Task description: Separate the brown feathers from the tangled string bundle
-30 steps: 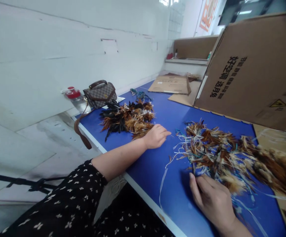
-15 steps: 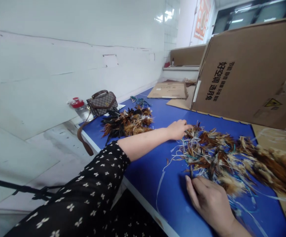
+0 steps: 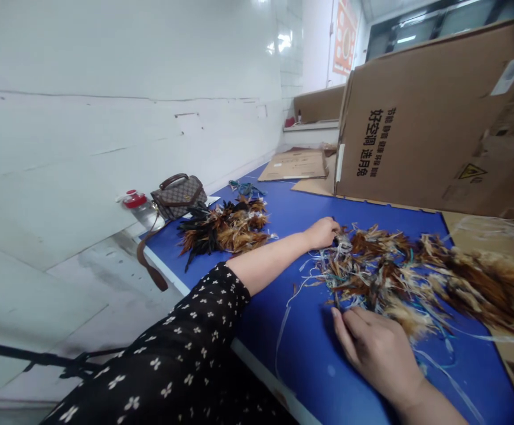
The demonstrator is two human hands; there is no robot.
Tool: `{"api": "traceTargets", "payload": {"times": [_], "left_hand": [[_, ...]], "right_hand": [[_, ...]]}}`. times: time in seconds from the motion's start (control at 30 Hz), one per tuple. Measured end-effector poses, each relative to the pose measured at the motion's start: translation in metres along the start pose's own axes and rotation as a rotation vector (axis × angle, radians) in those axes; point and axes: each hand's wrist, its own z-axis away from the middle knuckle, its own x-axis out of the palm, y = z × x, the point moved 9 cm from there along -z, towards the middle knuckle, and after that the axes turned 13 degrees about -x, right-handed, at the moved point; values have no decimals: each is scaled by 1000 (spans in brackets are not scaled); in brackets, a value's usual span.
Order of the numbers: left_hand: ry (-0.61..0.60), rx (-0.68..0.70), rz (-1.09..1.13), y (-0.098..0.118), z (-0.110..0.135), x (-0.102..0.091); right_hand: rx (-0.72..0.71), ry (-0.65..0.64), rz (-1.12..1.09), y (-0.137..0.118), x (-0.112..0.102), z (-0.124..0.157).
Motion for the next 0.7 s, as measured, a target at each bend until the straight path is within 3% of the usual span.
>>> {"api": "traceTargets", "payload": {"times": [0.17, 0.3, 0.4, 0.5, 0.7], "left_hand": [[106, -86, 342, -12, 33, -39], [27, -170, 659, -21, 69, -45], [-88, -238, 873, -24, 98, -32], [-204, -296, 1034, -23, 126, -12], [-401, -368, 1175, -11, 164, 34]], "right_hand": [[-18, 19, 26, 2, -5, -4], [12, 28, 77, 8, -5, 1], [126, 85, 85, 22, -5, 11], [351, 176, 53, 44, -7, 26], [709, 229, -334, 70, 12, 52]]}}
